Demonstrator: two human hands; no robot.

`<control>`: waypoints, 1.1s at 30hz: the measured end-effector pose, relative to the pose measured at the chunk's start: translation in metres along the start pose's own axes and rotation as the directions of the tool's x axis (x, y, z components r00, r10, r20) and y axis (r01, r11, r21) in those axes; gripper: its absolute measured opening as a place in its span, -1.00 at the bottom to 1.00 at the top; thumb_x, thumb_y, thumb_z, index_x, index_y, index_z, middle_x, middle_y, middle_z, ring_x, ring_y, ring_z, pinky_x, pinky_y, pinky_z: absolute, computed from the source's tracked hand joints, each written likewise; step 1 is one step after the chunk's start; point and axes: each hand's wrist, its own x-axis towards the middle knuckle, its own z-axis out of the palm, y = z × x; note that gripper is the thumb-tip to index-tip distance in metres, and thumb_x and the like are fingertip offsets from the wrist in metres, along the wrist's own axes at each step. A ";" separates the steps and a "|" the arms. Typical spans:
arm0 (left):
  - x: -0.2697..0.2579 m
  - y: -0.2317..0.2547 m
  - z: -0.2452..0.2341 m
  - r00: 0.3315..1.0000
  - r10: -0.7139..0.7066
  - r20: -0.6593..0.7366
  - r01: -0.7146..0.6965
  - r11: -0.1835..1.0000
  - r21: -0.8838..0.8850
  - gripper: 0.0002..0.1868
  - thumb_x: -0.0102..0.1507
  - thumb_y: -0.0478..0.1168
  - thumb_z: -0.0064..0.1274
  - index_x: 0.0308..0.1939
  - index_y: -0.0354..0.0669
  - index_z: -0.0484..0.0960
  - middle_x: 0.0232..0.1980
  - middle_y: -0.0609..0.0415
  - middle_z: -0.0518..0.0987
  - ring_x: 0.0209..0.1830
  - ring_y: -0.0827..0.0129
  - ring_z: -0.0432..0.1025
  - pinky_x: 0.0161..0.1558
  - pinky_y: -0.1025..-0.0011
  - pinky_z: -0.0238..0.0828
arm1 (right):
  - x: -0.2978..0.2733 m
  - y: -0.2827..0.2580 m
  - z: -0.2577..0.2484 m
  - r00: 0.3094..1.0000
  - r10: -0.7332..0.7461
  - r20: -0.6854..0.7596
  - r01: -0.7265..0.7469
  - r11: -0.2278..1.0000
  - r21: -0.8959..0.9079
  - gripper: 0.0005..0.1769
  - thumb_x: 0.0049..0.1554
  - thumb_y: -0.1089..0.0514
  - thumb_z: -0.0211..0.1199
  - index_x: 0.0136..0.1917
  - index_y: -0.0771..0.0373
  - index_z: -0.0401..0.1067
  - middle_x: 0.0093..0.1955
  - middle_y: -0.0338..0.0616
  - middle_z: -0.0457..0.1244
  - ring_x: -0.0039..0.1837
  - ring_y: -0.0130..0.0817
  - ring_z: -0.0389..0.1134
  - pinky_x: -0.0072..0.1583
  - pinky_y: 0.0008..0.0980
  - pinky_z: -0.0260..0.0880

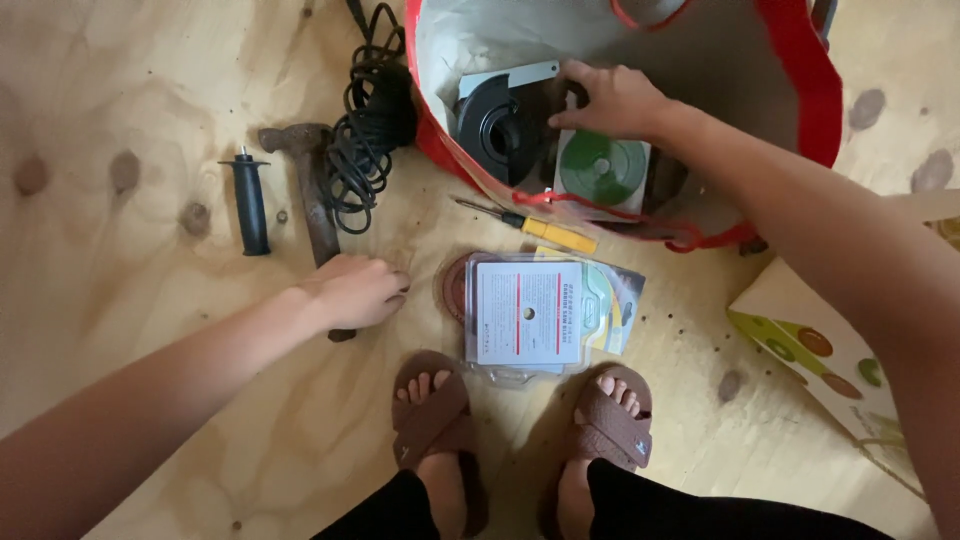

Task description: Unpacking and sorting various tools and equipment from a red bag onto a plywood floor.

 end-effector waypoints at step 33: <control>-0.041 0.078 -0.085 0.927 0.043 -0.372 -0.311 -0.465 -0.829 -0.65 0.38 -0.09 -0.12 0.09 -0.26 0.54 -0.06 -0.14 0.64 -0.07 0.14 0.58 0.01 0.25 0.55 | -0.175 -0.209 -0.128 0.979 0.058 0.198 -0.192 0.606 0.772 -0.82 0.24 0.08 0.20 0.10 0.11 0.36 -0.26 -0.16 0.27 -0.43 -0.47 0.08 -0.44 -0.49 0.00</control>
